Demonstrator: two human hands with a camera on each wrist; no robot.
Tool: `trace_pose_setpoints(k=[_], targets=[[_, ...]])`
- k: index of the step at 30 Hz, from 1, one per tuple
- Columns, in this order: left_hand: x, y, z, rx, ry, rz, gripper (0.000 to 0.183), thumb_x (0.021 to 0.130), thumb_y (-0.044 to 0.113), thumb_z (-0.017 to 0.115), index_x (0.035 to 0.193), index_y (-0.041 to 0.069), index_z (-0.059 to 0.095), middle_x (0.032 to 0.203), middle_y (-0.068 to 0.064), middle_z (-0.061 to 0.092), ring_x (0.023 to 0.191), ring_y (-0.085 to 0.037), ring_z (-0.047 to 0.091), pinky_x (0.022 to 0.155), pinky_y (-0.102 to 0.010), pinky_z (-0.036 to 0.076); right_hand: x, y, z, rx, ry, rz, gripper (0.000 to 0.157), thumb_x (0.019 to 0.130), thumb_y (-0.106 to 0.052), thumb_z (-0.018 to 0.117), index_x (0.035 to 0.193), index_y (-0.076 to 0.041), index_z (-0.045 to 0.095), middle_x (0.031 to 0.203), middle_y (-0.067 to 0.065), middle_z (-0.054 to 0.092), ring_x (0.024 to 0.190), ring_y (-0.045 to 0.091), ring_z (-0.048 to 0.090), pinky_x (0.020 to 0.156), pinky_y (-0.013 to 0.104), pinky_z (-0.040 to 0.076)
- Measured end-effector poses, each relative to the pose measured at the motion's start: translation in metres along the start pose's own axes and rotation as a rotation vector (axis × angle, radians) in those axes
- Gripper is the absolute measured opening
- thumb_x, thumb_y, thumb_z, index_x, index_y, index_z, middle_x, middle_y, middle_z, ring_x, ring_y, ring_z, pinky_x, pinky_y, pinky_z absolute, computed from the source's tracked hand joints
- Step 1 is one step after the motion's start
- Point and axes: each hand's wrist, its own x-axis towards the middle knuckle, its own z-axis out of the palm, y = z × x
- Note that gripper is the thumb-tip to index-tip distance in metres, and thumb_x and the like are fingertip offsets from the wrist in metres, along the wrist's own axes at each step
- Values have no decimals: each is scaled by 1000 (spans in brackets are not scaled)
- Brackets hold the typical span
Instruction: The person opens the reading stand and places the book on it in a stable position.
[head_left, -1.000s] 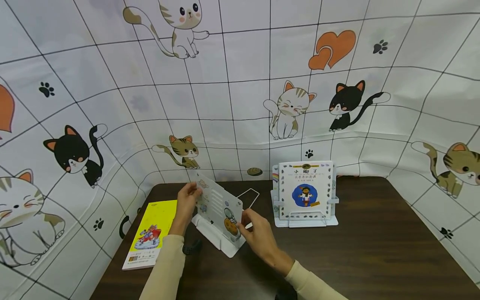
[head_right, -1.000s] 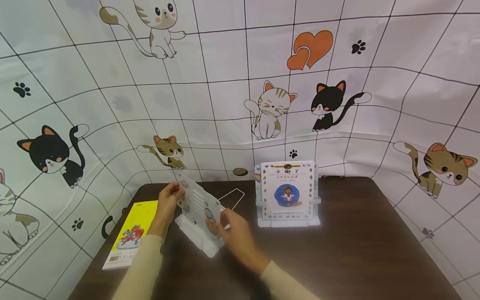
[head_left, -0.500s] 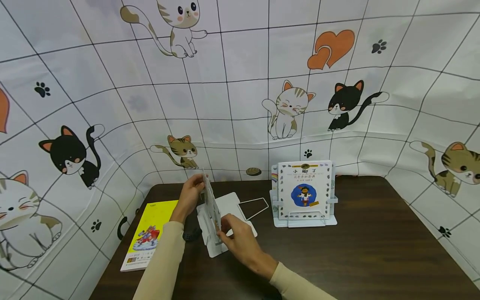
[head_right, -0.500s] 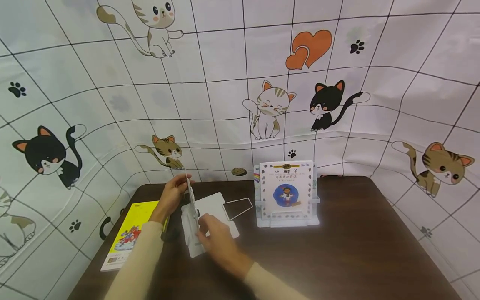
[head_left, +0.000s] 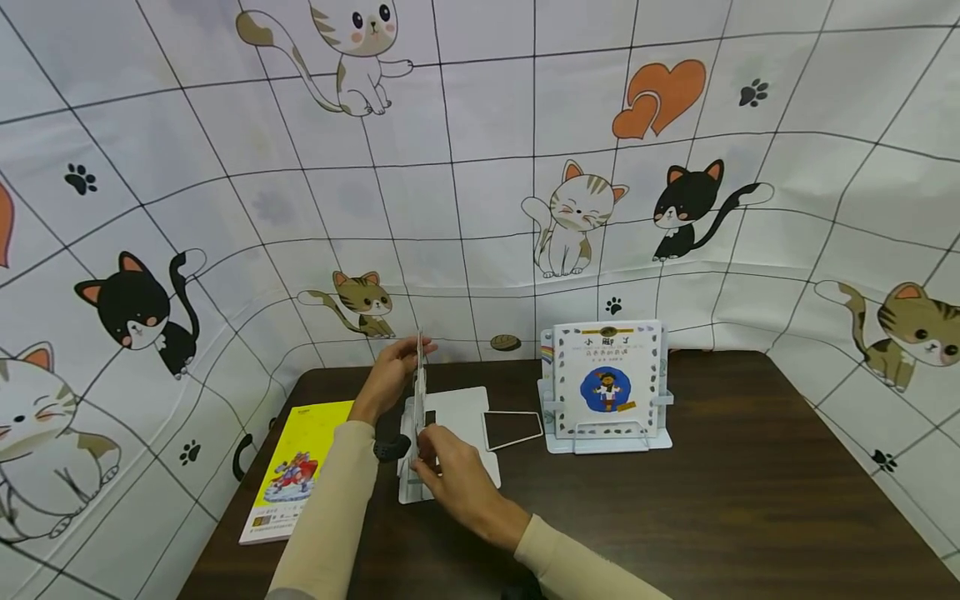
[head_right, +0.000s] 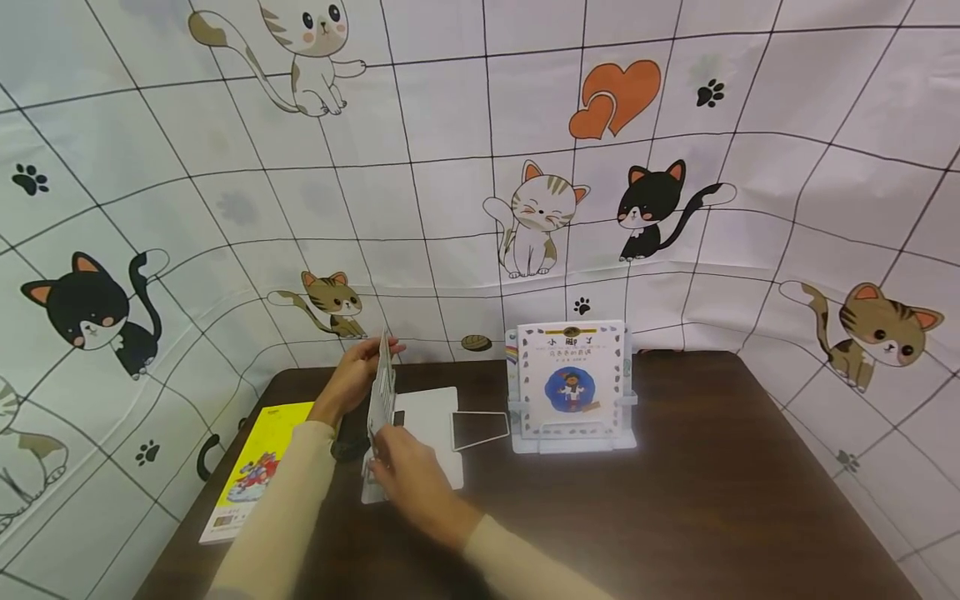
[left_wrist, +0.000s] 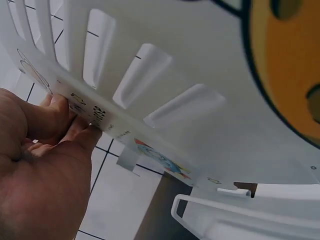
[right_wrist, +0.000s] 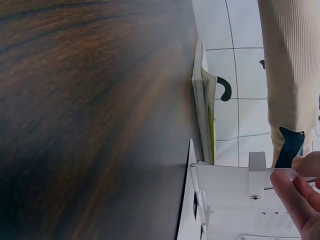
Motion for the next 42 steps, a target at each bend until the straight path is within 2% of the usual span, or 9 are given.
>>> trace_pose_setpoints(k=[6,11,17,20,24,27,30,35,42], targets=[[-3,0,0,12,30,30,46,113,0,36,159,-5,40,161,-27,47,158,-36,35,131,-57,25,2,-1,1,20,-5,8,25,92,-3,82,106,-6,61,94,5,67,84,10,72,71,15,60],[-19,-1,1,51,176,38,45,112,5,49,156,0,48,156,-25,52,144,-34,50,119,-37,45,2,-2,1,34,-13,22,26,93,-5,82,106,-6,61,94,6,68,84,13,72,71,23,63],[-57,1,-1,112,215,51,42,111,16,59,149,0,56,149,-23,60,122,-7,65,102,-15,52,5,-3,-1,74,-33,58,26,94,-7,82,106,-8,59,95,4,67,87,13,70,73,22,62],[-83,5,1,159,164,76,43,110,22,62,148,2,57,148,-22,61,126,-15,67,106,-20,53,7,-2,-1,76,-38,70,25,95,-9,81,107,-8,59,96,4,67,89,13,69,75,22,61],[-115,10,5,211,51,89,47,108,22,63,152,9,53,155,-19,55,141,-42,56,120,-46,46,9,-1,0,89,-39,78,23,97,-10,78,109,-7,59,99,5,67,91,14,70,77,25,62],[-131,12,12,201,-28,82,60,104,19,68,158,11,44,162,-24,46,140,-53,54,116,-62,47,10,-1,2,107,-43,85,23,98,-9,77,112,-8,58,102,5,68,95,15,71,80,25,63],[-139,14,19,194,-44,84,70,100,17,73,160,10,38,163,-29,40,133,-54,60,106,-57,56,12,0,3,110,-62,97,20,100,-9,74,114,-9,59,106,5,69,99,14,73,82,22,62],[-141,12,26,241,45,103,69,97,8,77,157,9,42,159,-28,45,128,-53,65,99,-42,62,19,5,-7,183,-110,138,17,103,-7,71,118,-8,62,111,8,72,102,18,74,84,24,62],[-137,10,27,286,112,93,68,94,9,80,154,13,49,156,-20,52,140,-46,57,106,-45,58,64,40,-39,349,34,265,14,104,-1,66,117,3,66,106,20,74,91,30,78,80,26,64]])
